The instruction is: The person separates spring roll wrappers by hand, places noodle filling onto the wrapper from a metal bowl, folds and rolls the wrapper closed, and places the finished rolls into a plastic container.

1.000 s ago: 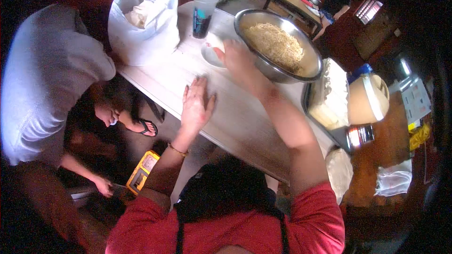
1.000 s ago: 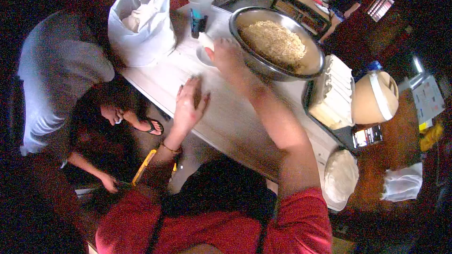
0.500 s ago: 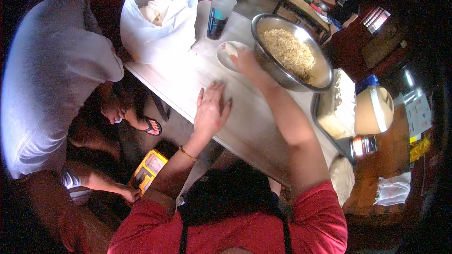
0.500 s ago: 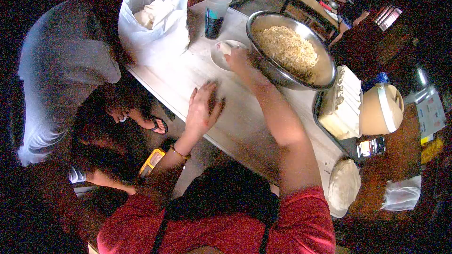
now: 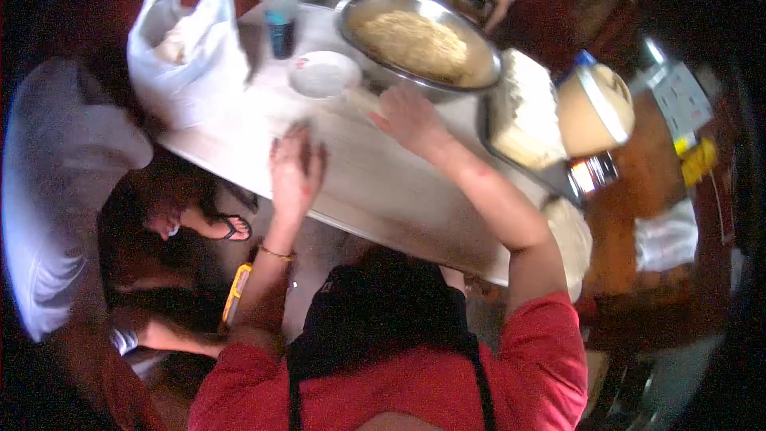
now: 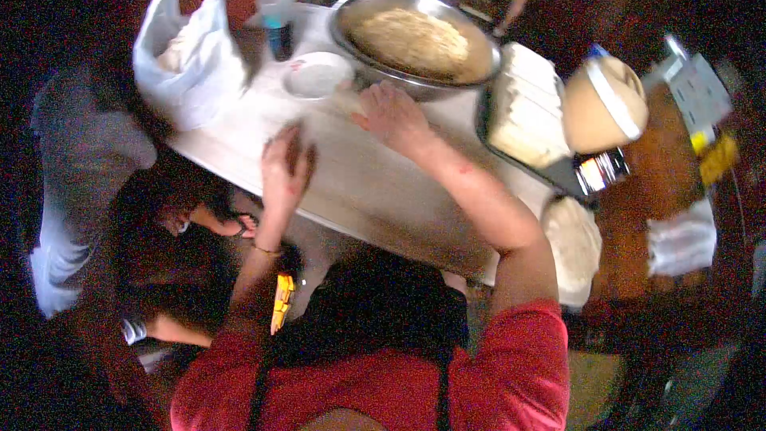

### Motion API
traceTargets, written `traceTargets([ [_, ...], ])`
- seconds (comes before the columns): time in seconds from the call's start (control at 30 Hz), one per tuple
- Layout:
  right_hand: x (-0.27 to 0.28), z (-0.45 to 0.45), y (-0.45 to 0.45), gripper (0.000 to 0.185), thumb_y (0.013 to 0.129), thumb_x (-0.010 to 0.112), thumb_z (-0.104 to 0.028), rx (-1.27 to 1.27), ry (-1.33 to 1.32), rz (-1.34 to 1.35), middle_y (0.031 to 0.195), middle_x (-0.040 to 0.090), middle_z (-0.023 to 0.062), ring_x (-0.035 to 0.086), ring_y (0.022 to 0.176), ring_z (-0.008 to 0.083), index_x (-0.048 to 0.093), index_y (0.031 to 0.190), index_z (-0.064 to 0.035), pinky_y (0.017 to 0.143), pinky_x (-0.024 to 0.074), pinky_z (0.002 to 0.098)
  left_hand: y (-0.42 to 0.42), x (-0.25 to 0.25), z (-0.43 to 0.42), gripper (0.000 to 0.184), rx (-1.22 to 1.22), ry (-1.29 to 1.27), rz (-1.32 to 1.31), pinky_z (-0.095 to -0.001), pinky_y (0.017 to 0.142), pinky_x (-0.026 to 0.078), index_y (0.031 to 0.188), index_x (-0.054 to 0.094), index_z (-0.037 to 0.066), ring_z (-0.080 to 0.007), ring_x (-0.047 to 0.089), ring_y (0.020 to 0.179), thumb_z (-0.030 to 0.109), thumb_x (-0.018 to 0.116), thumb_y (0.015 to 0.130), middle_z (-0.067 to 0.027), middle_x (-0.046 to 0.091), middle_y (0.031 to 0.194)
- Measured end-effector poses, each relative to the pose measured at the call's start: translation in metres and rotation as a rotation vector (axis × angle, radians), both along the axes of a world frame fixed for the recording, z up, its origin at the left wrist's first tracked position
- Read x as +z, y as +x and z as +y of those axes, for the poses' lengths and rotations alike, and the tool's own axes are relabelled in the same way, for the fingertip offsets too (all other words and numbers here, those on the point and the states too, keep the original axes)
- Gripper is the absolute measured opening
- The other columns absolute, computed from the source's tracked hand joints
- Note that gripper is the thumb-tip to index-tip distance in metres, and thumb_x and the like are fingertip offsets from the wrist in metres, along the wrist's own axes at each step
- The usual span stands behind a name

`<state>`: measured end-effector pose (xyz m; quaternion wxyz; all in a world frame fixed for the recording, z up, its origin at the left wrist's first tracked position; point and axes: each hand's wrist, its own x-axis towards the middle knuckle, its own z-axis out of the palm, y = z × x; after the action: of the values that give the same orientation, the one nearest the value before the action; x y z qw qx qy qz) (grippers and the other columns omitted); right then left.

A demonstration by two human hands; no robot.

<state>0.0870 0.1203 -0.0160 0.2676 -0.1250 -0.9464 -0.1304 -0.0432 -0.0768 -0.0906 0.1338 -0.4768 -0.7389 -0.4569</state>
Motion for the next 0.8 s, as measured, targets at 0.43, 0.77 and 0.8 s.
traceTargets([
  [0.43,-0.063,-0.023,0.207,0.022,0.082,0.058,-0.031,0.154,0.267,-0.225,0.083,0.054,0.0058,0.052,0.086,0.0226,0.057,0.085,-0.0093,0.075,0.0460,0.0365,0.172,-0.016,0.066,0.035,-0.564,-0.069,0.383,-0.0486,0.110,0.024,0.112,0.059,0.003,-0.0238,0.051,0.120,0.005,0.053,0.077,-0.0129,0.060,0.117],
  [0.77,-0.049,-0.103,0.229,0.046,0.071,0.064,-0.016,-0.141,-0.105,-0.349,0.109,0.054,0.0154,0.052,0.100,0.0276,0.053,0.113,0.0008,0.090,0.0406,0.0392,0.174,0.009,0.028,0.030,-0.710,-0.144,0.347,-0.0412,0.101,0.038,0.101,0.064,0.002,-0.0268,0.059,0.102,0.009,0.057,0.073,-0.0110,0.064,0.107],
  [0.8,-0.055,-0.112,0.233,0.046,0.071,0.064,-0.016,-0.141,-0.112,-0.351,0.109,0.054,0.0154,0.052,0.100,0.0276,0.053,0.113,0.0008,0.090,0.0406,0.0392,0.176,0.010,0.026,0.029,-0.705,-0.171,0.313,-0.0402,0.100,0.039,0.100,0.064,0.002,-0.0268,0.059,0.102,0.010,0.056,0.073,-0.0110,0.064,0.106],
])
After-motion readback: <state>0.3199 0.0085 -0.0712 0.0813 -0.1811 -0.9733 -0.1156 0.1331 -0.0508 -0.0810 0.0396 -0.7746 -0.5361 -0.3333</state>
